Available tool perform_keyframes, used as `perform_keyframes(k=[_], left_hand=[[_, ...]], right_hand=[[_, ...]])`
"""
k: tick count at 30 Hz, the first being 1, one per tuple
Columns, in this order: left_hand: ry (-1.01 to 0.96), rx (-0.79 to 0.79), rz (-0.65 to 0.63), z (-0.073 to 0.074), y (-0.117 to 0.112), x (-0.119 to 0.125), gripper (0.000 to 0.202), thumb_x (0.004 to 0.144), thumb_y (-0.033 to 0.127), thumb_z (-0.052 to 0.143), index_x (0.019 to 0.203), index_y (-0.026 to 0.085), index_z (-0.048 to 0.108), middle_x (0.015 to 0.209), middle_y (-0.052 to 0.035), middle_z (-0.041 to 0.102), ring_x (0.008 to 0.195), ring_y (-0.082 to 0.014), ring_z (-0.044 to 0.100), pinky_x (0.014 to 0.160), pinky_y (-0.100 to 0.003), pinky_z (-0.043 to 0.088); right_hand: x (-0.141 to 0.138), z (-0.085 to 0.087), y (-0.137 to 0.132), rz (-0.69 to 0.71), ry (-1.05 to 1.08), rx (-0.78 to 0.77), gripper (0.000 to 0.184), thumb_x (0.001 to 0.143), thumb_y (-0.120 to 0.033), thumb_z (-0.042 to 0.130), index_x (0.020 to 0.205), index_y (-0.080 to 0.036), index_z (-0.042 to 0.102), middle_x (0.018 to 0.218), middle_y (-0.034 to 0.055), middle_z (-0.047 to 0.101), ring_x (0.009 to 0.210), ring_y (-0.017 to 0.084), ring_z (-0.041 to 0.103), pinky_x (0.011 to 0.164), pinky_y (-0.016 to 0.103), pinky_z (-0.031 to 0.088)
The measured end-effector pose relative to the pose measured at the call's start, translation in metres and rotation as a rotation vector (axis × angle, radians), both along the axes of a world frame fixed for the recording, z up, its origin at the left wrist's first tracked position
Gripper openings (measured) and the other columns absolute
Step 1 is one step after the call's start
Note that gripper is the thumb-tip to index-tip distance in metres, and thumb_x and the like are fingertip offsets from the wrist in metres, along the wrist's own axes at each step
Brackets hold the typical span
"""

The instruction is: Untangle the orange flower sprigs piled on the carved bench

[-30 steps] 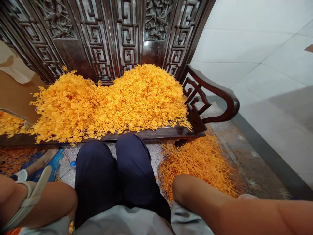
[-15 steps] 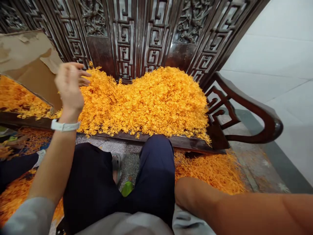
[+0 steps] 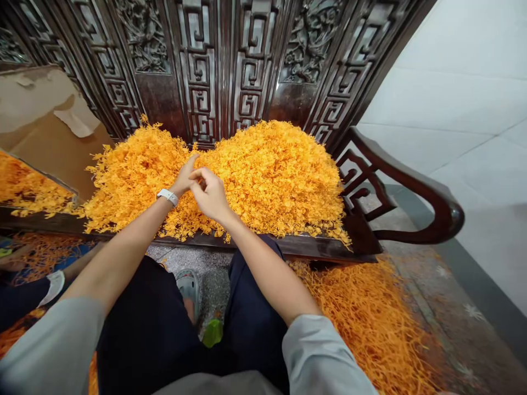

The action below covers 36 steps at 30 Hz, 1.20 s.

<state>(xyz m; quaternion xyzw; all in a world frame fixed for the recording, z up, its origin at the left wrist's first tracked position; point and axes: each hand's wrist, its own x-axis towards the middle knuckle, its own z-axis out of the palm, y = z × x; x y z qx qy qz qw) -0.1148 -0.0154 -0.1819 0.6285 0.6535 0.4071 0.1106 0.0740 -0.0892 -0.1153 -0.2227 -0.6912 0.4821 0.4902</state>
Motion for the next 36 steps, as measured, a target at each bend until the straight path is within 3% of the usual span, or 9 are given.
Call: perform_keyframes(k=[4,9,15,19,25,27,30,33,36], left_hand=[[-0.116,0.008,0.176,-0.001,0.024,0.003,0.048,0.077,0.015,0.065,0.124,0.017,0.073,0.103,-0.0101,0.076,0.104,-0.0297,0.072,0.105,-0.049,0.054],[-0.175,0.13,0.228,0.016,0.045,0.013,0.02,0.083,0.016,0.059,0.096,0.014,0.075,0.09,-0.012,0.075,0.089,-0.0265,0.071,0.096,-0.047,0.057],[-0.526,0.505,0.1,0.054,0.049,0.024,0.017,0.092,0.026,0.065,0.107,0.021,0.072,0.101,-0.0076,0.076,0.092,-0.0181,0.073,0.082,-0.029,0.06],[-0.555,0.508,0.06,0.074,0.035,0.026,0.021,0.096,0.028,0.066,0.116,0.023,0.071,0.111,-0.0086,0.077,0.104,-0.0183,0.076,0.091,-0.029,0.061],[-0.493,0.432,-0.088,0.083,0.011,0.048,0.018,0.093,0.028,0.072,0.11,0.022,0.075,0.107,-0.0098,0.08,0.103,-0.0208,0.078,0.094,-0.035,0.064],[-0.458,0.362,-0.156,0.082,0.003,0.061,0.018,0.089,0.023,0.072,0.106,0.02,0.079,0.108,-0.0106,0.081,0.102,-0.0224,0.078,0.092,-0.037,0.065],[-0.355,0.264,-0.216,0.081,-0.005,0.072,0.023,0.083,0.018,0.071,0.102,0.021,0.082,0.13,-0.0118,0.074,0.109,-0.0246,0.075,0.09,-0.039,0.066],[-0.27,0.252,-0.24,0.083,-0.005,0.063,0.032,0.082,0.021,0.073,0.113,0.026,0.082,0.15,-0.0102,0.061,0.115,-0.0249,0.072,0.098,-0.042,0.063],[-0.152,0.23,-0.279,0.075,0.0,0.042,0.057,0.084,0.03,0.077,0.141,0.033,0.068,0.155,-0.0087,0.058,0.13,-0.0293,0.064,0.113,-0.049,0.054]], right_hand=[[0.009,-0.002,-0.013,0.029,-0.095,0.052,0.005,0.093,-0.024,0.059,0.093,-0.02,0.062,0.084,0.0001,0.06,0.065,0.013,0.048,0.065,0.032,0.039],[0.024,0.0,-0.008,0.027,-0.167,0.028,0.007,0.095,-0.027,0.057,0.094,-0.022,0.061,0.089,0.0018,0.063,0.074,0.016,0.054,0.068,0.032,0.041],[0.042,0.003,0.01,-0.037,-0.071,-0.085,0.005,0.092,-0.025,0.059,0.094,-0.021,0.061,0.086,0.0002,0.063,0.071,0.015,0.054,0.068,0.032,0.042],[0.047,0.0,0.027,-0.085,-0.112,-0.149,0.014,0.096,-0.031,0.061,0.107,-0.022,0.062,0.095,0.0015,0.064,0.065,0.013,0.051,0.065,0.033,0.041],[0.02,-0.015,0.062,-0.113,-0.102,-0.149,0.056,0.094,-0.042,0.073,0.143,-0.024,0.051,0.105,0.005,0.067,0.075,0.016,0.058,0.069,0.034,0.045],[0.009,-0.021,0.071,-0.107,-0.012,-0.221,0.05,0.094,-0.042,0.074,0.138,-0.025,0.055,0.101,0.004,0.068,0.076,0.016,0.061,0.066,0.032,0.047],[-0.001,-0.025,0.079,-0.114,0.098,-0.353,0.019,0.1,-0.038,0.065,0.109,-0.021,0.065,0.093,0.0034,0.069,0.065,0.011,0.059,0.056,0.027,0.046],[0.0,-0.021,0.082,-0.128,0.194,-0.452,0.024,0.103,-0.037,0.062,0.088,-0.019,0.063,0.088,0.0029,0.07,0.057,0.008,0.056,0.05,0.023,0.043],[0.009,-0.012,0.082,-0.125,0.323,-0.494,0.028,0.101,-0.043,0.067,0.088,-0.019,0.062,0.089,0.0029,0.071,0.057,0.006,0.055,0.051,0.022,0.043]])
